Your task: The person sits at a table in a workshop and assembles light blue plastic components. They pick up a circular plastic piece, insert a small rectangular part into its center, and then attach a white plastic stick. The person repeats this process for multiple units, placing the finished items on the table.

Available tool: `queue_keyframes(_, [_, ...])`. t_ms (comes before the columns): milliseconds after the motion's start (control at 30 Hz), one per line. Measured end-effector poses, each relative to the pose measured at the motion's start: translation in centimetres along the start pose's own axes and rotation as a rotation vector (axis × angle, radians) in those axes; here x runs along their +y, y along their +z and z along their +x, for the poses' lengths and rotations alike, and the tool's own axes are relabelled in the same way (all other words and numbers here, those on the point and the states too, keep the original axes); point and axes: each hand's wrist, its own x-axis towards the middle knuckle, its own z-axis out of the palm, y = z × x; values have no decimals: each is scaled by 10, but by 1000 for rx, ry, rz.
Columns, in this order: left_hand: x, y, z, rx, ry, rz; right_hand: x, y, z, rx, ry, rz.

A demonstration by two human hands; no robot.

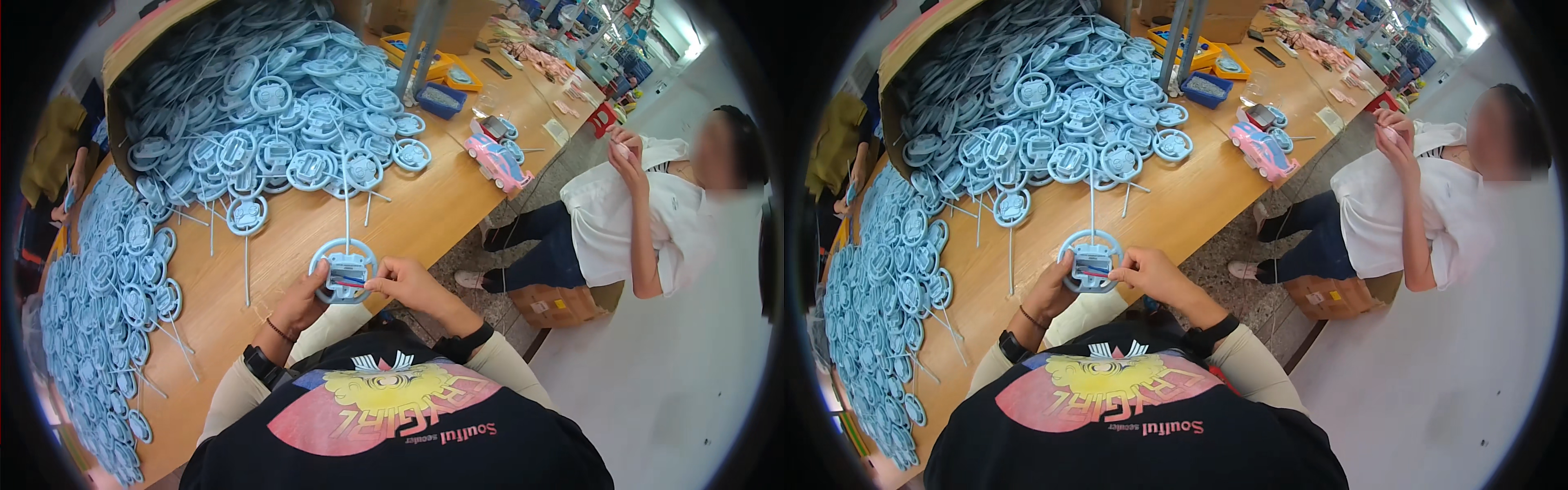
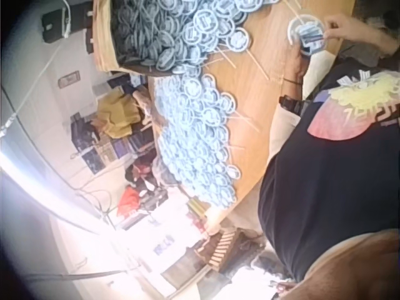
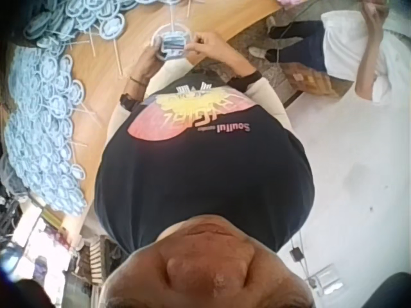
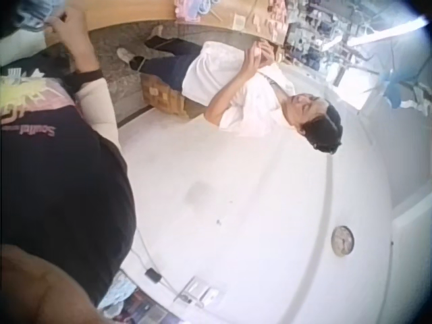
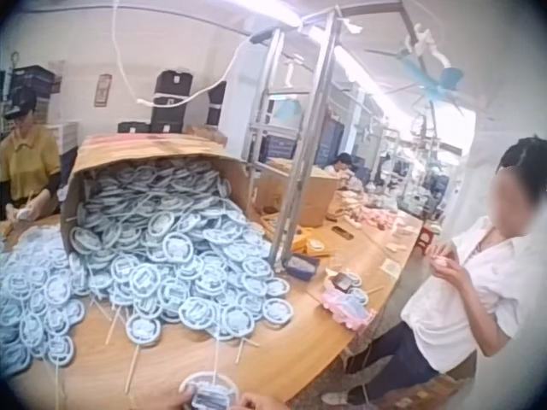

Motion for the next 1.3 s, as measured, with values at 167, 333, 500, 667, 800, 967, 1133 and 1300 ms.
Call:
queue_keyframes(167, [-9, -4, 0, -8, 48, -78, 2, 6, 1, 50, -11, -26])
queue_keyframes(333, [-15, -22, -10, 81, 82, -10, 7, 14, 9, -24, -9, -72])
queue_keyframes(500, [14, -110, -53, 387, 358, 146, 15, 13, 7, -30, 57, -72])
queue_keyframes(667, [146, -107, -103, 180, 1103, -562, 11, -1, -2, 9, 142, -46])
queue_keyframes(800, [156, -189, -58, 484, 731, 486, 10, 6, 0, -20, 135, 6])
queue_keyframes(967, [114, -190, 10, 659, 600, 2310, 20, 4, -3, -13, 166, -6])
queue_keyframes(1133, [105, -194, 21, 658, 703, 2402, 26, 2, -7, 18, 153, -2])
queue_keyframes(1300, [111, -111, -2, 550, 352, 1811, 11, 3, -7, 1, 177, -33])
